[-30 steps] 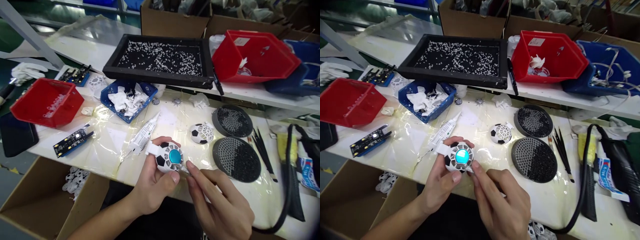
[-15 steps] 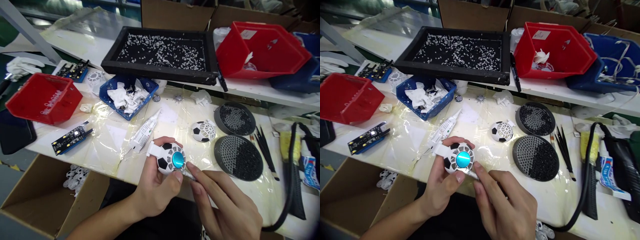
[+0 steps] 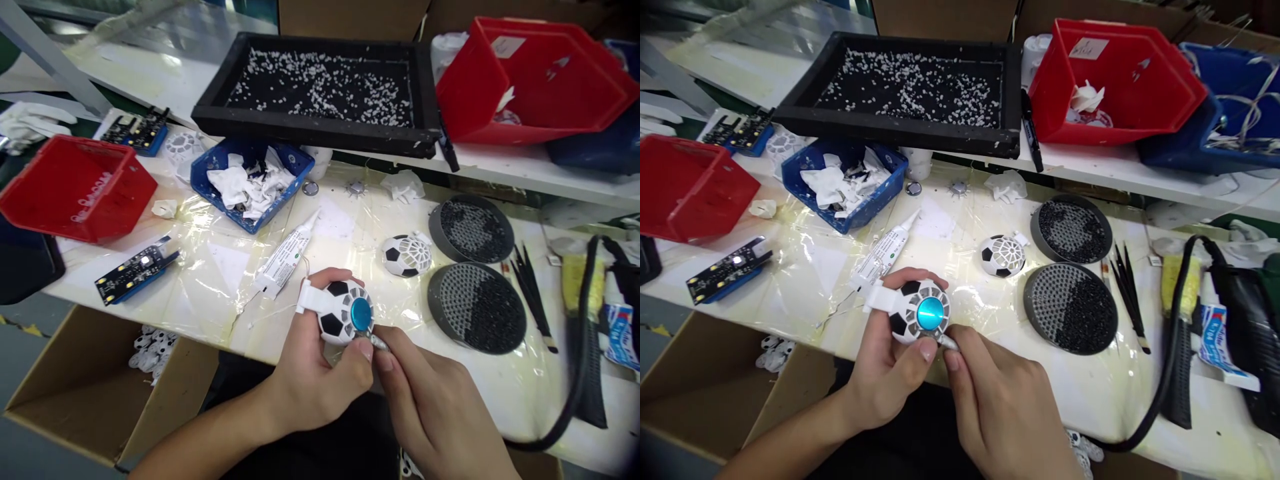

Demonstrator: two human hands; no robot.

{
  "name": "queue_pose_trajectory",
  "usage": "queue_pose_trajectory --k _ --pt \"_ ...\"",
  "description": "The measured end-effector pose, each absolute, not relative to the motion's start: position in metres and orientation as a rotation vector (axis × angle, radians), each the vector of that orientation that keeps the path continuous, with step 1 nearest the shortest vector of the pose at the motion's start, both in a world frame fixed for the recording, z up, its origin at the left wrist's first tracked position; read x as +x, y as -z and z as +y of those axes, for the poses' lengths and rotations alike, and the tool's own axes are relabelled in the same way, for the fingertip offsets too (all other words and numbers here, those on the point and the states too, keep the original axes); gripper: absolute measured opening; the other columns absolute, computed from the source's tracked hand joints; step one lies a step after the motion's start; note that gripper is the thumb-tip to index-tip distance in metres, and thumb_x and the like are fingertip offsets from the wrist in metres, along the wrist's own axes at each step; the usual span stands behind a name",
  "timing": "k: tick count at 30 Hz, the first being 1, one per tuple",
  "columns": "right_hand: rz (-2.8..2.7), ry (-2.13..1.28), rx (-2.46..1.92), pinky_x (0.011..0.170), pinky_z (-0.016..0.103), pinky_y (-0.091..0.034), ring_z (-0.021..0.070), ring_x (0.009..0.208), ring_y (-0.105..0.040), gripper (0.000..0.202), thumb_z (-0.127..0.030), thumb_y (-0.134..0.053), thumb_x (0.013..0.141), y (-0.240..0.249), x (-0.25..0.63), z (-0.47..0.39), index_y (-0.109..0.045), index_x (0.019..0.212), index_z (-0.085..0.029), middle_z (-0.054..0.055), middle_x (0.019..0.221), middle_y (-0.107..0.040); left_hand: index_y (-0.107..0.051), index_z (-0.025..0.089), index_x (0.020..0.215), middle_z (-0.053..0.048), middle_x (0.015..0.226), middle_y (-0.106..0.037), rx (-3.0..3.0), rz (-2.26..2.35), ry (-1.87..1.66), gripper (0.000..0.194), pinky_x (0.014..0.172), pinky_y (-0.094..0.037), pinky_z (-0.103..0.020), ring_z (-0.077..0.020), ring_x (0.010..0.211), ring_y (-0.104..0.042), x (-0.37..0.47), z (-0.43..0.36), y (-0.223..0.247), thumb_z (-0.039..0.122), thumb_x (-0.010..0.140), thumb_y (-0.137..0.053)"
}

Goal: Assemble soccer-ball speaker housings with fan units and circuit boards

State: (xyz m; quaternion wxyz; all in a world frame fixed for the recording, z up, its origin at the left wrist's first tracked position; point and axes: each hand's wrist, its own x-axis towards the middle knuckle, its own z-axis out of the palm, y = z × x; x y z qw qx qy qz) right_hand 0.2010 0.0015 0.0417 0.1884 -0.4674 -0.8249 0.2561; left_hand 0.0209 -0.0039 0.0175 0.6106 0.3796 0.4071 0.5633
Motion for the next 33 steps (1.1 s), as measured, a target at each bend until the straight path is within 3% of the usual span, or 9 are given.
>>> queue_pose_trajectory --k 9,15,20,26,33 --pt "-2.226 -0.858 -1.33 0.05 0.025 -0.036 0.012 0.054 -0.059 0.019 -0.028 -0.041 0.12 -0.042 0.196 -0.001 -0.059 0.113 -0.027 -0.007 0.073 -0.065 -0.053 0.033 0.146 -0.001 0.104 -0.064 0.875 0.932 -1.325 0.044 0.073 -0.053 -0.03 -0.0155 0.08 -0.057 0.022 -0.005 -0.017 0.03 0.106 -0.072" --pt "-2.24 -0.797 -1.359 0.051 0.026 -0.037 0.0118 0.057 -0.061 0.022 -0.031 -0.04 0.121 -0.042 0.196 -0.001 -0.061 0.117 -0.026 -0.006 0.075 -0.066 -0.052 0.031 0.145 -0.002 0.104 -0.064 0.879 0.938 -1.323 0.044 0.072 -0.053 -0.031 -0.0164 0.079 -0.058 0.022 -0.005 -0.019 0.03 0.106 -0.071" --pt "-2.275 -0.7 -1.369 0.051 0.027 -0.034 0.0106 0.05 -0.055 0.024 -0.03 -0.041 0.121 -0.04 0.195 -0.003 -0.056 0.102 -0.026 -0.008 0.07 -0.062 -0.051 0.029 0.143 -0.004 0.11 -0.066 0.851 0.975 -1.334 0.045 0.074 -0.055 -0.031 -0.0175 0.084 -0.061 0.024 -0.005 -0.021 0.027 0.103 -0.072" --pt "-2.167 -0.598 -1.381 0.046 0.025 -0.03 0.0088 0.042 -0.048 0.025 -0.026 -0.041 0.119 -0.025 0.187 -0.009 -0.052 0.096 -0.025 -0.01 0.062 -0.056 -0.052 0.031 0.141 0.003 0.095 -0.061 0.893 1.044 -1.336 0.048 0.064 -0.051 -0.027 -0.0118 0.068 -0.055 0.027 -0.005 -0.017 0.019 0.1 -0.073" --pt "-1.986 -0.46 -1.467 0.045 0.024 -0.029 0.0093 0.041 -0.047 0.026 -0.026 -0.044 0.117 -0.009 0.174 -0.018 -0.052 0.092 -0.025 -0.009 0.061 -0.058 -0.049 0.036 0.142 0.006 0.093 -0.058 0.933 1.052 -1.342 0.057 0.062 -0.051 -0.022 -0.0082 0.067 -0.055 0.033 -0.005 -0.012 0.012 0.097 -0.075"
